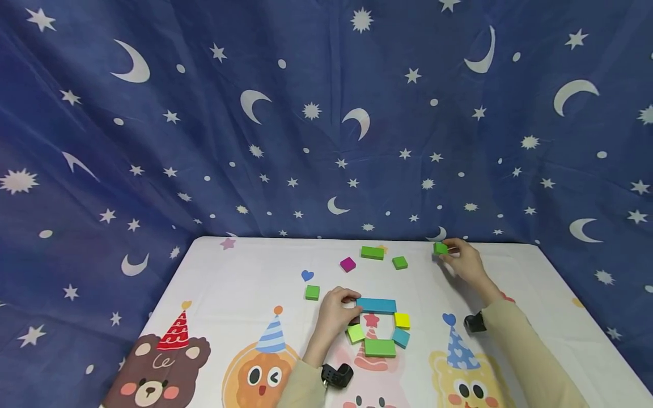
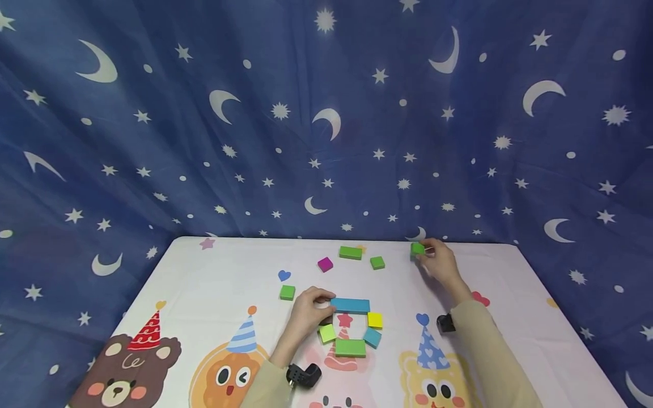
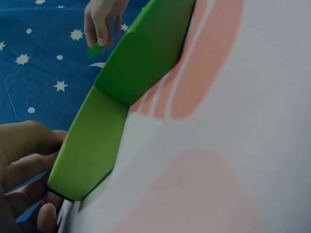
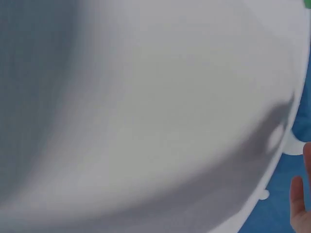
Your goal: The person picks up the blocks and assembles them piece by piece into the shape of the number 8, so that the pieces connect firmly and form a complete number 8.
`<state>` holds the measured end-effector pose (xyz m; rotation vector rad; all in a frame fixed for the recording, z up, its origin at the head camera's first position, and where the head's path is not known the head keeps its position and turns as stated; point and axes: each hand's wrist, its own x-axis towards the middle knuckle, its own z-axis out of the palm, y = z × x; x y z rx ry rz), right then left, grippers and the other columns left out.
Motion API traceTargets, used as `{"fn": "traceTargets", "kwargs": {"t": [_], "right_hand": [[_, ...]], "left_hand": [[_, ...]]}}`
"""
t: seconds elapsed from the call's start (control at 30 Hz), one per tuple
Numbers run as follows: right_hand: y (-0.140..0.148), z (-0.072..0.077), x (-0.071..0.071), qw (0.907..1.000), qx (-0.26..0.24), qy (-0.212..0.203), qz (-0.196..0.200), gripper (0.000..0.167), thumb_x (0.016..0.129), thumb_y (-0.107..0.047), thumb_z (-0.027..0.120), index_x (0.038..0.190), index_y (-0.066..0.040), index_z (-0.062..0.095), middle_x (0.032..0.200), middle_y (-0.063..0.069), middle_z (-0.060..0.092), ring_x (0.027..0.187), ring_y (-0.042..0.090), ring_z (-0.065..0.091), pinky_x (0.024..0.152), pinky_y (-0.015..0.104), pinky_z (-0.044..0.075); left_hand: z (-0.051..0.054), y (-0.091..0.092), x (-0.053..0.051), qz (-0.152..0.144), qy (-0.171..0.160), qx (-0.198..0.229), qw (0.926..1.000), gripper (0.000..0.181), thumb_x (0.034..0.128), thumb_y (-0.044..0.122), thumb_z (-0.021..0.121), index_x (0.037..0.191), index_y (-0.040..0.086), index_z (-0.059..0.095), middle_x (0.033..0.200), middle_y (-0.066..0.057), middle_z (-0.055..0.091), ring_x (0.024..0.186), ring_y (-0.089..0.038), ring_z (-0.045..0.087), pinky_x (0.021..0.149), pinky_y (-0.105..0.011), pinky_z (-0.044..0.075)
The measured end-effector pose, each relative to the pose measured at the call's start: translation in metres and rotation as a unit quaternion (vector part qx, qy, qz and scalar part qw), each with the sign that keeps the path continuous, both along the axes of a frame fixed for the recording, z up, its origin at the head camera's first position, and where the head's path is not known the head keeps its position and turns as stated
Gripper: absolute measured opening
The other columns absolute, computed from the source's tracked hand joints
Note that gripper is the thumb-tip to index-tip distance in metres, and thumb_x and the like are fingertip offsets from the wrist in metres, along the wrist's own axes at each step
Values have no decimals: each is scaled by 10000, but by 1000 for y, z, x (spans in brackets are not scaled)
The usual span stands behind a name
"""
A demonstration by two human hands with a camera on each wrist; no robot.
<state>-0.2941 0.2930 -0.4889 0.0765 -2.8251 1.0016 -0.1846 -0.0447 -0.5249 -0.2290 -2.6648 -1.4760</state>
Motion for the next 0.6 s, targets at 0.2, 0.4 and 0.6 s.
{"fn": "traceTargets", "kwargs": {"t": [0.2, 0.4, 0.6], "right_hand": [[-9, 8, 7, 9996, -80, 282, 29, 411, 870, -70, 653, 1248, 49, 546, 1218, 279, 580, 1093, 437, 564, 955, 569, 401], [-16, 15, 18, 9982, -280, 525, 88, 407, 865, -76, 668, 1240, 41, 559, 1192, 261, 598, 1068, 411, 570, 967, 560, 379], [-21, 21, 34, 9975, -436, 554, 83, 407, 868, -88, 675, 1245, 16, 565, 1186, 240, 603, 1070, 394, 566, 967, 556, 377]], "left_hand": [[-2, -1, -1, 27, 25, -32, 10000, 199, 762, 154, 772, 954, 113, 745, 879, -34, 648, 813, -142, 523, 730, -232, 411], [0, -1, -1, 24, 10, 0, 10000, 202, 769, 154, 768, 964, 107, 745, 883, -30, 647, 822, -142, 524, 739, -241, 416], [0, 1, 0, 28, -87, 23, 10000, 205, 775, 157, 767, 973, 111, 744, 890, -22, 644, 839, -141, 529, 742, -237, 417]]}}
